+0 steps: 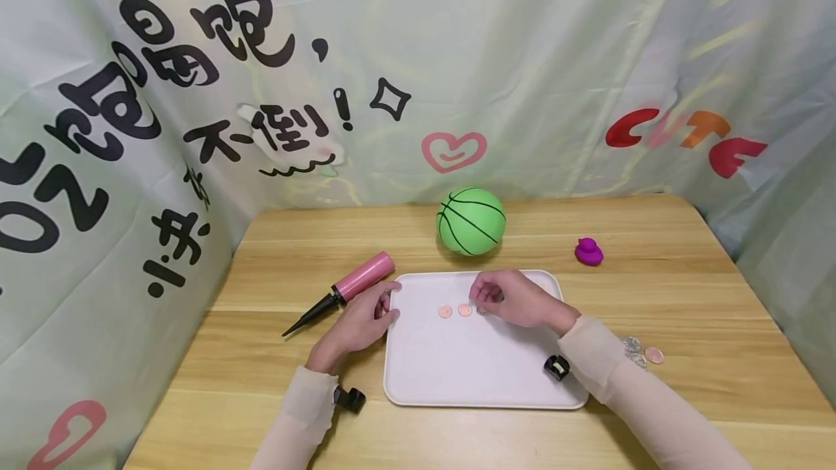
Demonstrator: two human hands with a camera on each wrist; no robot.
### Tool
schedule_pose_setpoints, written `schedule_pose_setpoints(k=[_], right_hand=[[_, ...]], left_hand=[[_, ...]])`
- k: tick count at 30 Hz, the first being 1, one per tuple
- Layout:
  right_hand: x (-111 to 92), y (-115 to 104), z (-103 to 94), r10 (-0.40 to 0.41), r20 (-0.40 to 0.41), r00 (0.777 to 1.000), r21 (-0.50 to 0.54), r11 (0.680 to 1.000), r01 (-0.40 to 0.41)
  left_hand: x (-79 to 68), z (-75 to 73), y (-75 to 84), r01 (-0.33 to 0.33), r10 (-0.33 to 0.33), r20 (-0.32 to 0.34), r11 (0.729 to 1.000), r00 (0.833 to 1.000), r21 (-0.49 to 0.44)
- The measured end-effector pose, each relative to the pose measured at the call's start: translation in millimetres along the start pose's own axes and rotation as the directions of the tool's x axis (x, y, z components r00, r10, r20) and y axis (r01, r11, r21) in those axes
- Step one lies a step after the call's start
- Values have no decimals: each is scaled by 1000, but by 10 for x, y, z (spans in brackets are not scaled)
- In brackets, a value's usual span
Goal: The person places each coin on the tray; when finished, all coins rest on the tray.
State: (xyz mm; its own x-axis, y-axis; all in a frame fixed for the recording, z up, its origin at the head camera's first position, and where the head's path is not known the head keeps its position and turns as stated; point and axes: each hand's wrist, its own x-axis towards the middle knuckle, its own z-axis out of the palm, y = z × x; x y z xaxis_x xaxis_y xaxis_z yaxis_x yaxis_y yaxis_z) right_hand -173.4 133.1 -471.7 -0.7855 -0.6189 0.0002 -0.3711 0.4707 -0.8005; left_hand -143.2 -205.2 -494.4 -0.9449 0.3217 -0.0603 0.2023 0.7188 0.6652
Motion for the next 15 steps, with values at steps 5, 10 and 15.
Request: schedule_pose_setpoints(k=[5,10,15], right_hand=[[20,15,2,14,-10,1000,-4,1000,-14],[27,28,6,17,-12,1000,-6,1000,-17],[21,-13,-58,-2,-55,998,-19,1000,0]], left_hand=[[11,4,-8,-3,3,-2,1000,1000,-4],[5,0,-2,1,-1,0,1000,1000,-10],[1,-2,3,-4,4,-3,1000,1000,-6]])
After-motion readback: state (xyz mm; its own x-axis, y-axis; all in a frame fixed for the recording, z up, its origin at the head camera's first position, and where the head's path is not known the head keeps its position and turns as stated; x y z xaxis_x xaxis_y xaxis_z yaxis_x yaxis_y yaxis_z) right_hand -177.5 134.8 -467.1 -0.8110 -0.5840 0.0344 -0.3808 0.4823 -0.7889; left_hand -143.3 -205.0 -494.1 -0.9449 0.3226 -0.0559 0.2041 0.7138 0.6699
